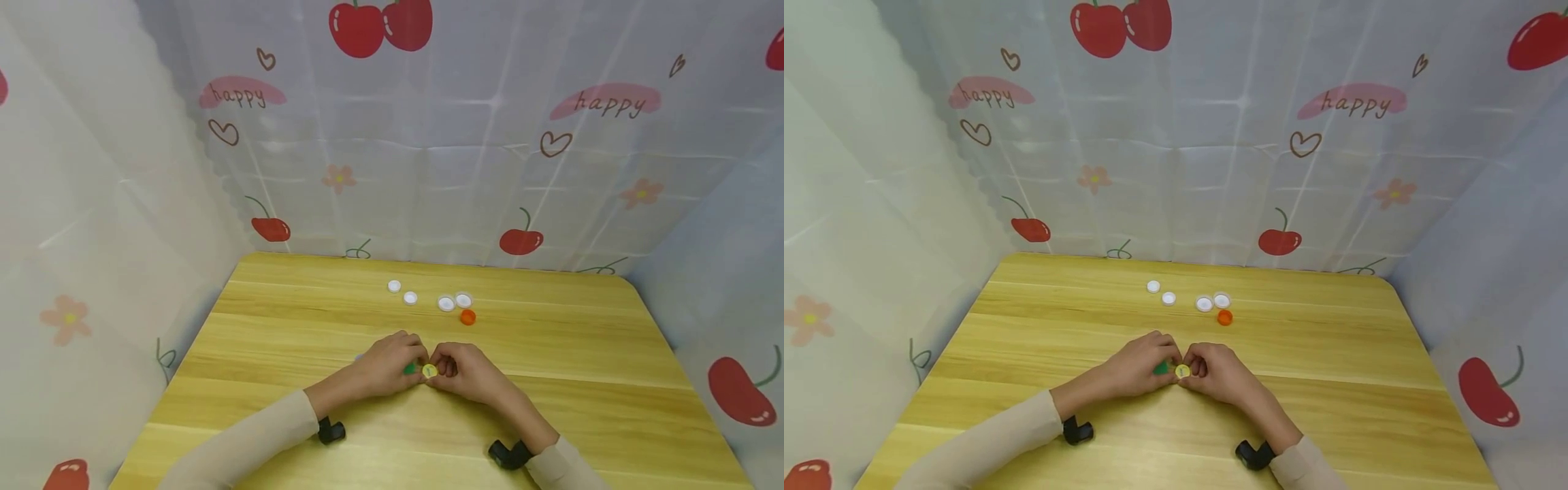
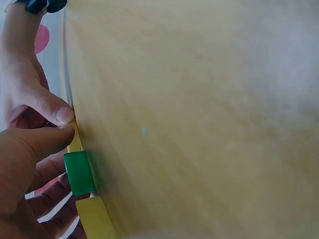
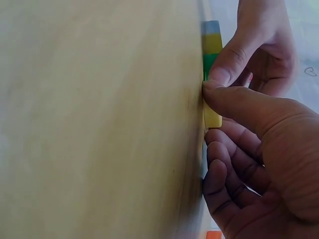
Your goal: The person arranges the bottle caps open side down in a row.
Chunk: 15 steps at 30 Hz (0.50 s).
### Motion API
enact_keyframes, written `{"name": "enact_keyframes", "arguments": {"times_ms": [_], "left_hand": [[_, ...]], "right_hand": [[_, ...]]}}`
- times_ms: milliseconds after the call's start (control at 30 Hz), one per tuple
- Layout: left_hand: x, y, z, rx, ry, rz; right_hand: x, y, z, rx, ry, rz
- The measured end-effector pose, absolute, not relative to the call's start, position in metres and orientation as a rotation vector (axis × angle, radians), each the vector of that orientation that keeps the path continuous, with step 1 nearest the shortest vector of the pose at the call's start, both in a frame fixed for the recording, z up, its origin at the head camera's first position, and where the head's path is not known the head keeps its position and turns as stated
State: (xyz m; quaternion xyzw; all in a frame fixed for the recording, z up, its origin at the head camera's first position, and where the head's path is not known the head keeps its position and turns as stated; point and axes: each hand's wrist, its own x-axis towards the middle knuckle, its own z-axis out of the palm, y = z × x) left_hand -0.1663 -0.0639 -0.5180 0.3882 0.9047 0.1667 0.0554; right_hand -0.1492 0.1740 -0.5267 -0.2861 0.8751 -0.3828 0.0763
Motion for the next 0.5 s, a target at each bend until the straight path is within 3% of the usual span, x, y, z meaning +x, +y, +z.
{"name": "enact_keyframes", "arguments": {"times_ms": [300, 500], "left_hand": [[-0.17, -0.06, -0.514, 1.124, 2.717, 0.69], [-0.198, -0.04, -0.506, 1.045, 2.594, 0.861]], "right_hand": [[-0.149, 0.189, -0.518, -0.638, 2.688, -1.114], [-0.169, 0.212, -0.519, -0.409, 2.75, -1.311]]}}
